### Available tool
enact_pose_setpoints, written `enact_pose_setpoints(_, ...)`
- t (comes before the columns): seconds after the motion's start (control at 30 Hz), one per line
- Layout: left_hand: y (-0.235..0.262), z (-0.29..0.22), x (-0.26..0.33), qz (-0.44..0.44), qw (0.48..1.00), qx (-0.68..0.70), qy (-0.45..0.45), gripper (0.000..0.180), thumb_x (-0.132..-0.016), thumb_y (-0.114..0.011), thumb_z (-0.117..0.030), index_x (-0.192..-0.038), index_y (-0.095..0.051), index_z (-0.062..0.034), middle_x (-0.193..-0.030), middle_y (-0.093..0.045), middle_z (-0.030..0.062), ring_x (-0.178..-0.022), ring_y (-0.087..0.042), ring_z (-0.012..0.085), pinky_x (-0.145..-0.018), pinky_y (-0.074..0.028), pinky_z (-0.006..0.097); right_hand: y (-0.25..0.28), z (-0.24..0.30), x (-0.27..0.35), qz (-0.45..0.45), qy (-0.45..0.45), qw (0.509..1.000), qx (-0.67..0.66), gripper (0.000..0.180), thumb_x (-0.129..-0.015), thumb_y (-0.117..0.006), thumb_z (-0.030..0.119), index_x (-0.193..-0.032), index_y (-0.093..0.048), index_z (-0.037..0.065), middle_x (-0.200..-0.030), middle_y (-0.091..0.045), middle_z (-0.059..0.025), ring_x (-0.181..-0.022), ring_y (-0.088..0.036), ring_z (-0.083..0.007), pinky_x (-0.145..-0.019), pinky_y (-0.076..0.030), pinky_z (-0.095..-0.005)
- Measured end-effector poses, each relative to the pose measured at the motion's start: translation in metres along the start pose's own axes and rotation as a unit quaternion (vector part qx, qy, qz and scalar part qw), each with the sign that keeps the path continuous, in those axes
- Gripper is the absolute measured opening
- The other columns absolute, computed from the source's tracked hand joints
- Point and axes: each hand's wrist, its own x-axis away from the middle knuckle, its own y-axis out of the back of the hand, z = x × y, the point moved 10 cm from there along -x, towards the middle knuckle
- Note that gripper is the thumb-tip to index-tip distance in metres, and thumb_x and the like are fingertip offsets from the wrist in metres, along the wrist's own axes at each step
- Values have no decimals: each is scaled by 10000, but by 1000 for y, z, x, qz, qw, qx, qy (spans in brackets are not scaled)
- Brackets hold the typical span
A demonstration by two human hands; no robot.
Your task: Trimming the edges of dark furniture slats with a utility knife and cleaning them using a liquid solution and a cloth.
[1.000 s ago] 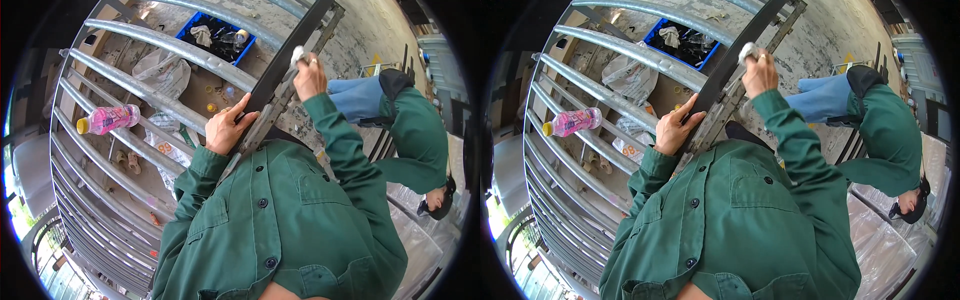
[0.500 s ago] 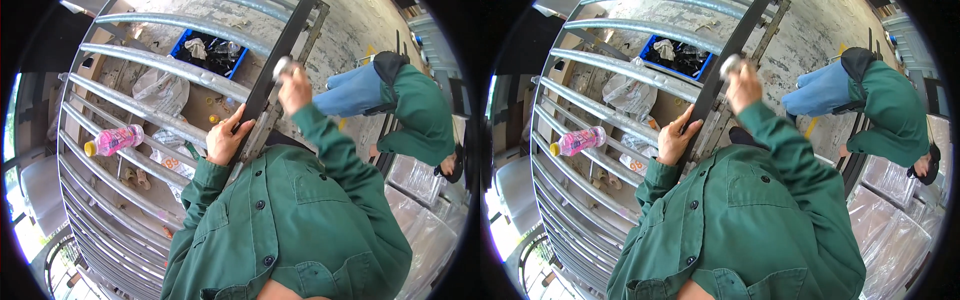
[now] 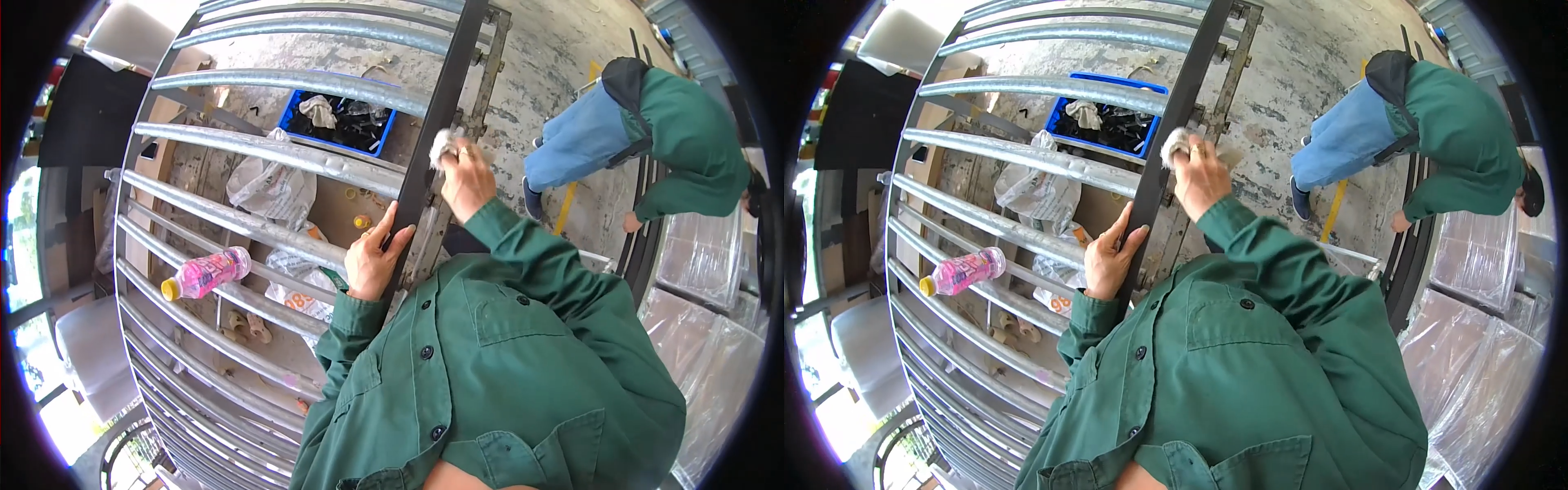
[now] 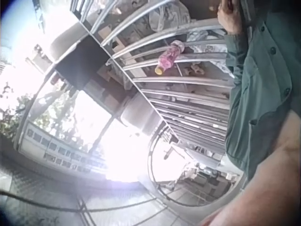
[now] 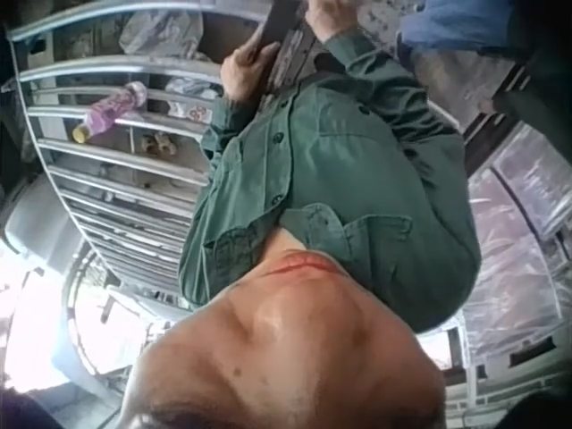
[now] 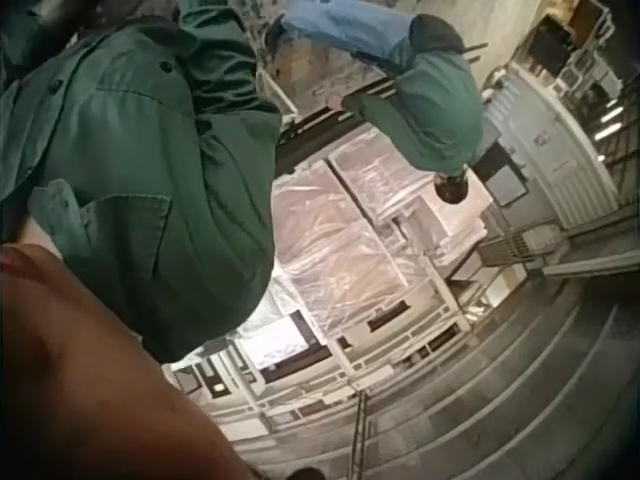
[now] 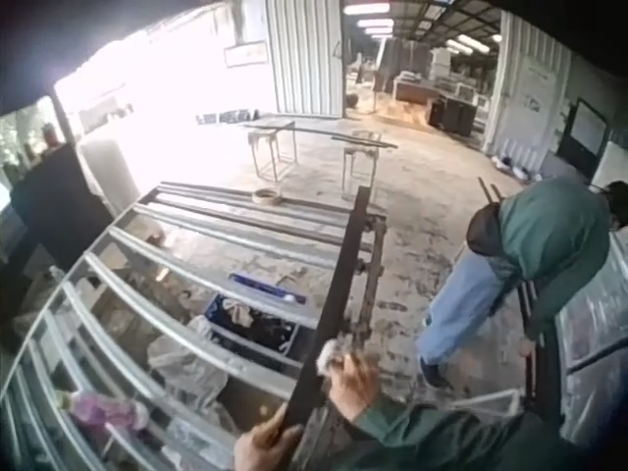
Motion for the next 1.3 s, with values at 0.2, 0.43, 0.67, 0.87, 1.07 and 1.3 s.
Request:
enact_pose_setpoints(0.2, 2, -12, -5, -1, 999, -38, -8, 438, -776, -647, -369, -1174, -568, -205, -642, -599, 120, -564, -587, 281, -505, -438, 353, 10, -90, -104, -11, -118, 992, 49, 215, -786, -474, 68, -954, -607, 44, -983, -569, -147, -910, -550, -297, -757, -489, -397)
enact_pose_setpoints(0.43, 3, -6, 3, -11, 1000, 0, -18, 448, -776, -660, -318, -1192, -554, -190, -643, -589, 112, -551, -572, 268, -499, -425, 346, 2, -41, -47, 4, -95, 995, -11, 211, -728, -544, 21, -922, -625, 44, -1049, -561, -188, -982, -546, -314, -807, -502, -388)
enact_pose_setpoints(0.67, -3, -5, -3, 8, 1000, -30, -3, 443, -782, -653, -320, -1192, -554, -181, -635, -579, 126, -551, -570, 275, -500, -419, 354, -11, -91, -83, 3, -176, 984, -31, 200, -741, -506, 83, -906, -617, 59, -976, -582, -169, -918, -554, -322, -735, -488, -426)
enact_pose_setpoints(0.87, 2, -1, 4, -10, 999, -44, -7, 441, -781, -651, -327, -1189, -555, -191, -665, -596, 127, -579, -585, 282, -507, -424, 359, -6, -77, -81, 36, -182, 982, -28, 188, -741, -525, 66, -903, -620, 56, -1014, -572, -166, -956, -550, -320, -772, -487, -418)
enact_pose_setpoints(1.07, 2, -6, -1, -14, 1000, 2, 2, 432, -777, -646, -357, -1176, -565, -213, -716, -616, 139, -641, -602, 307, -534, -446, 359, -6, -80, -80, 6, -148, 988, -30, 188, -716, -538, 47, -888, -615, 52, -942, -590, -177, -888, -569, -321, -732, -494, -417)
enact_pose_setpoints(1.3, 0, -4, -1, -24, 999, -17, -16, 431, -776, -629, -408, -1169, -570, -241, -655, -601, 145, -617, -606, 305, -533, -451, 370, -8, -112, 0, -67, -289, 779, -552, 214, -733, -542, 115, -866, -657, -7, -797, -652, -104, -675, -603, -172, -605, -457, -286)
